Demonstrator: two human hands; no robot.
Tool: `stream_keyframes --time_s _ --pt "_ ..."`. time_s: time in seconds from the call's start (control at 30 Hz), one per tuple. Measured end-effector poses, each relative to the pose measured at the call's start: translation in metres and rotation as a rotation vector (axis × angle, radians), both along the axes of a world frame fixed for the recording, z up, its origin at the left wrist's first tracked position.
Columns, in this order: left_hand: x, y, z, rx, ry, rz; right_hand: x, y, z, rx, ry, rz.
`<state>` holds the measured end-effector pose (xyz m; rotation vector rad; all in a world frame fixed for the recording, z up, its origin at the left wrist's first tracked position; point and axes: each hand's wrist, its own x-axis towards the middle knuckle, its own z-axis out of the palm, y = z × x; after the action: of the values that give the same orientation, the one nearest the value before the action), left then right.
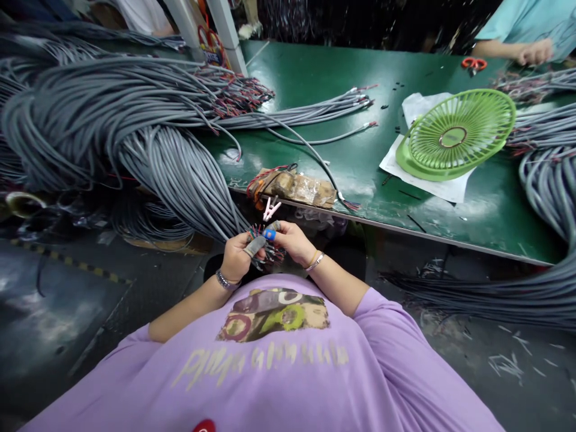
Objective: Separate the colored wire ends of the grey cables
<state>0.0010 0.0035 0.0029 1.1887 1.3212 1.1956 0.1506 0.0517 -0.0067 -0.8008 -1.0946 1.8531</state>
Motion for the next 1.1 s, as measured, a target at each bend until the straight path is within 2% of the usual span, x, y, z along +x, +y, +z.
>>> stream_keyframes --time_s 0.1,0.17,0.27,0.33,0.43,0.57,0.73,0.87,0.93,1.1 --pt "0.002 0.000 -0.006 0.016 -0.112 0.139 0.001 0.001 -0.003 -0.038 0.016 -0.006" --pt "0.003 0.001 -0.006 0.032 -0.172 0.187 0.002 0.005 -0.005 -0.117 0.048 -0.040" --pt "0.005 0.003 -0.002 0.052 -0.223 0.196 0.004 0.018 -0.005 -0.293 0.111 -0.144" --pt "0.006 0.005 0.003 0.053 -0.248 0.169 0.003 0.028 -0.002 -0.377 0.136 -0.122" --pt "0.009 0.010 0.011 0.029 -0.279 0.120 -0.004 0.038 0.002 -0.333 0.162 -0.016" --pt "0.011 0.017 0.016 -0.021 -0.300 0.070 -0.012 0.041 0.003 -0.153 0.149 -0.151" --pt "0.013 0.019 0.012 -0.056 -0.268 0.043 -0.018 0.042 0.005 -0.253 0.262 -0.091" --pt "0.013 0.019 0.008 -0.060 -0.237 0.044 -0.022 0.042 0.010 -0.267 0.300 -0.182" --pt "0.013 0.018 0.007 -0.054 -0.232 0.049 -0.022 0.040 0.011 -0.290 0.313 -0.185" --pt "0.011 0.013 0.005 0.010 -0.227 0.078 -0.014 0.036 0.009 -0.405 0.310 -0.072"
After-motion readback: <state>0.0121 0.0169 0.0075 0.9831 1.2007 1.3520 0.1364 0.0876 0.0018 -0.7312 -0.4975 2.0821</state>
